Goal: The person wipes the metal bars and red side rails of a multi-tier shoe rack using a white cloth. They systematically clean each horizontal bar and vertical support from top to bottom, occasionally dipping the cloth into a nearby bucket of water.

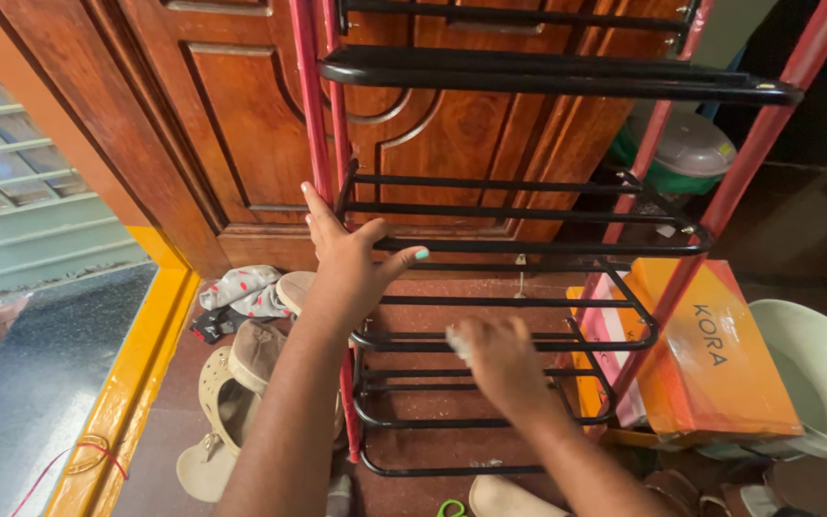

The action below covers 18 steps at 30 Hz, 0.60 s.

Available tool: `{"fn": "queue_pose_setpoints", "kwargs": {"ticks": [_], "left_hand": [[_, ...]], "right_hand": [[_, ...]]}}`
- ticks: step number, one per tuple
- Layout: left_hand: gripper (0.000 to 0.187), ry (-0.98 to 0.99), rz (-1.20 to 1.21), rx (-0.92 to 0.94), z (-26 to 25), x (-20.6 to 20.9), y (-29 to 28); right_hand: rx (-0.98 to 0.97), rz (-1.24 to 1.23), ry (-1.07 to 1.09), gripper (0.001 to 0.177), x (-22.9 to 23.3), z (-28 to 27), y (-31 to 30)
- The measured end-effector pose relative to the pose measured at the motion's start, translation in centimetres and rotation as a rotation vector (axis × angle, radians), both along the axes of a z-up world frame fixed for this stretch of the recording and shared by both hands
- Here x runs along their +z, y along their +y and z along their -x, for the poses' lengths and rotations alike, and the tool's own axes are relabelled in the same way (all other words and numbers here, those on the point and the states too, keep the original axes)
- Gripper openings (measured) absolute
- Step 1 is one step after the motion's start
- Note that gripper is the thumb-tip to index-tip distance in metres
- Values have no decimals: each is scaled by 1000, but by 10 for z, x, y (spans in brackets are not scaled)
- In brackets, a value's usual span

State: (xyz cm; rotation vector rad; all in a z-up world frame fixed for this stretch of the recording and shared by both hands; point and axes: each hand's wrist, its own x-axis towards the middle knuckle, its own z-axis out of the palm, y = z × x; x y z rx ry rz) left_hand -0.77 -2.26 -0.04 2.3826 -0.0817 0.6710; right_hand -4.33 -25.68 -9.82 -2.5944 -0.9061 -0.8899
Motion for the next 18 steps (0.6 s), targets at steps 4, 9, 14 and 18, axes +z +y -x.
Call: {"fn": "queue_pose_setpoints", "kwargs": {"ticks": [4,9,14,18], "left_hand": [[51,-68,-9,-16,-4,-2,2],[49,-54,-1,-14,-7,-7,4],[51,-268,-47,-65,-11,-13,10],[49,-257,-59,-76,-10,-13,11]], "right_hand": [[-172,137,127,17,2,-5,-56],[-254,257,29,11,-2,-14,-132],[-262,331,13,16,6,-13,-186],[-252,359,27,16,10,-15,-204]]}}
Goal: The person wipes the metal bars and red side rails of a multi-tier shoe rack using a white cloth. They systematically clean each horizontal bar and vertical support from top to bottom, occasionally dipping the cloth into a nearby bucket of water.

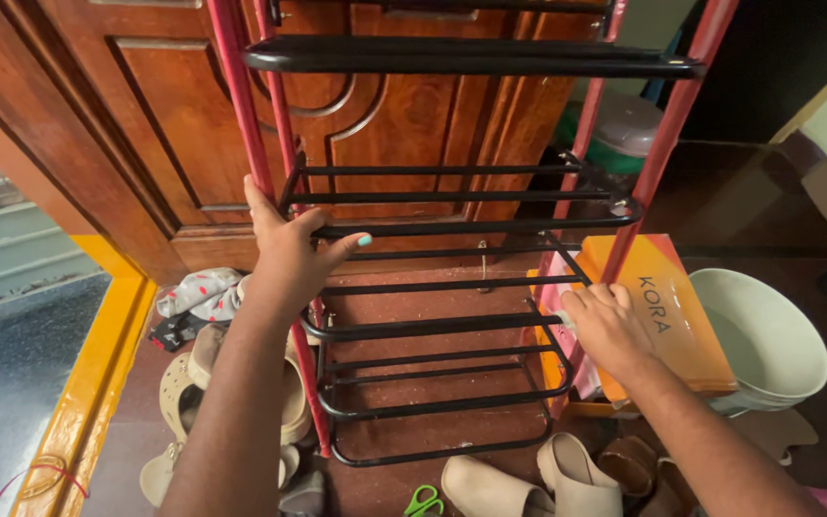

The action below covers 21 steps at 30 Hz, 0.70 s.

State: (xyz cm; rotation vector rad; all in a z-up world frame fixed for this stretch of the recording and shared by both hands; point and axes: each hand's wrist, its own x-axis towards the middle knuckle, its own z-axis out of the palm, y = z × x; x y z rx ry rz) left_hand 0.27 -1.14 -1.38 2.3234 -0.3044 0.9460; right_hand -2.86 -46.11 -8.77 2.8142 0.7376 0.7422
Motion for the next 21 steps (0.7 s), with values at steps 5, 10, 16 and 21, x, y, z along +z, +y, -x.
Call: {"fn": "queue_pose_setpoints", "kwargs": {"ticks": [5,10,16,21], "left_hand": [[48,73,-7,13,2,10,-1],[51,152,8,32,14,18,-1],[54,100,-47,25,10,19,2],[58,49,-45,11,6,11,5]], "right_hand": [[-279,295,94,27,4,-1,-15],[-352,-367,161,74,-41,-3,-9],[-392,-849,363,43,-84,-39,-52],[-577,-1041,130,40,-74,-38,-46]]}}
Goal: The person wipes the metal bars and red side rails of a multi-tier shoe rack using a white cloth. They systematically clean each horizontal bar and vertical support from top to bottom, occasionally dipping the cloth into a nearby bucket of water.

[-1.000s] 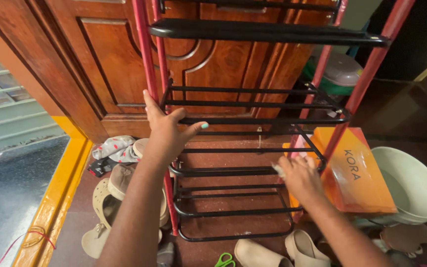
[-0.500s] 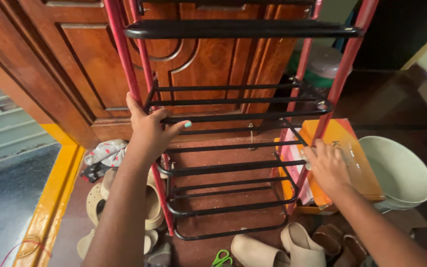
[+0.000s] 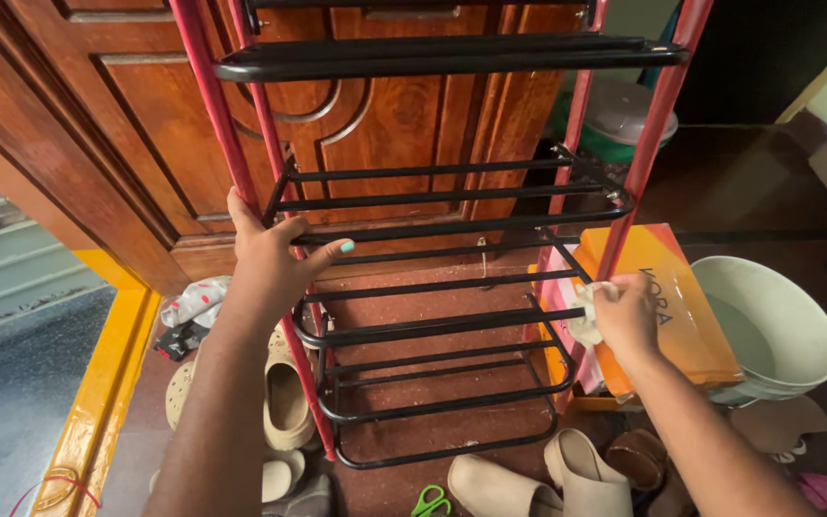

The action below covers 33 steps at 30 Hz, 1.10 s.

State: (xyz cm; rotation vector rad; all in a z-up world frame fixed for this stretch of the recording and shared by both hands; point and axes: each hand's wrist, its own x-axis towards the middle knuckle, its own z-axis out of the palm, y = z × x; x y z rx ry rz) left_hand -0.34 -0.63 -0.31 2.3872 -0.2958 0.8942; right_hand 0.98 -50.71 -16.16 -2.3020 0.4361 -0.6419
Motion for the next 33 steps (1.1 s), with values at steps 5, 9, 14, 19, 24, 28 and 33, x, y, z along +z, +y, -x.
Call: {"fn": "queue_pose_setpoints", "kwargs": {"ticks": [5,9,14,19,24,28,33], "left_hand": [[55,24,-20,8,3,3,-1],[55,54,10,-4,5,9,-2],[55,27,-38,22,6,9,-2],[55,42,-1,36,7,9,-4],[57,75,26,65,11,12,-7],[58,132,17,58,12,12,-5],[66,110,-12,70,9,12,-4]], "right_hand": [[-9,-102,101,38,13,-1,-5],[38,-629,322,42,14,-11,-7],[9,-841,520,37,5,-30,6],[-12,-960,429,36,-15,-30,10],[-59,-1184,124,37,-37,15,64],[6,-1436,20,27,-46,47,168],[205,-1554,-35,27,-26,59,252]]}}
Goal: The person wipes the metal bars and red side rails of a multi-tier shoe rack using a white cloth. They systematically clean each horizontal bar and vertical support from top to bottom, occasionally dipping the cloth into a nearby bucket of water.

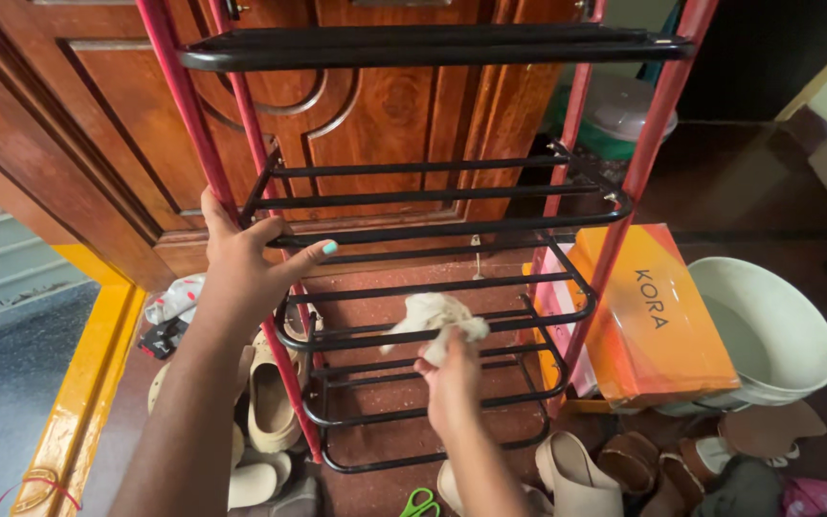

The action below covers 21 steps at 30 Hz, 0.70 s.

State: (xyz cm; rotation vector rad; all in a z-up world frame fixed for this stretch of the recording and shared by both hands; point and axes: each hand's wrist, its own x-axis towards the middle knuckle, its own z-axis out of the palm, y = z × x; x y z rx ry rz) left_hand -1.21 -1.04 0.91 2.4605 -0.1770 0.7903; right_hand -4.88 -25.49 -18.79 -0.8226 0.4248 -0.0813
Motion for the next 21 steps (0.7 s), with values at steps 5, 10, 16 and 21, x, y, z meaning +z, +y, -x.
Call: {"fn": "queue_pose_setpoints", "kwargs": {"ticks": [5,10,16,21], "left_hand": [[65,60,25,7,1,-1,0],[66,64,12,13,-1,-2,3],[64,45,31,7,-4,-3,3],[62,40,9,-7,-3,-2,3]], "right_hand": [[163,74,1,27,6,7,39],[1090,857,-135,33,37,22,49],[307,1302,-67,45,143,46,-49],[-366,1938,-162,31,136,21,-162]]}}
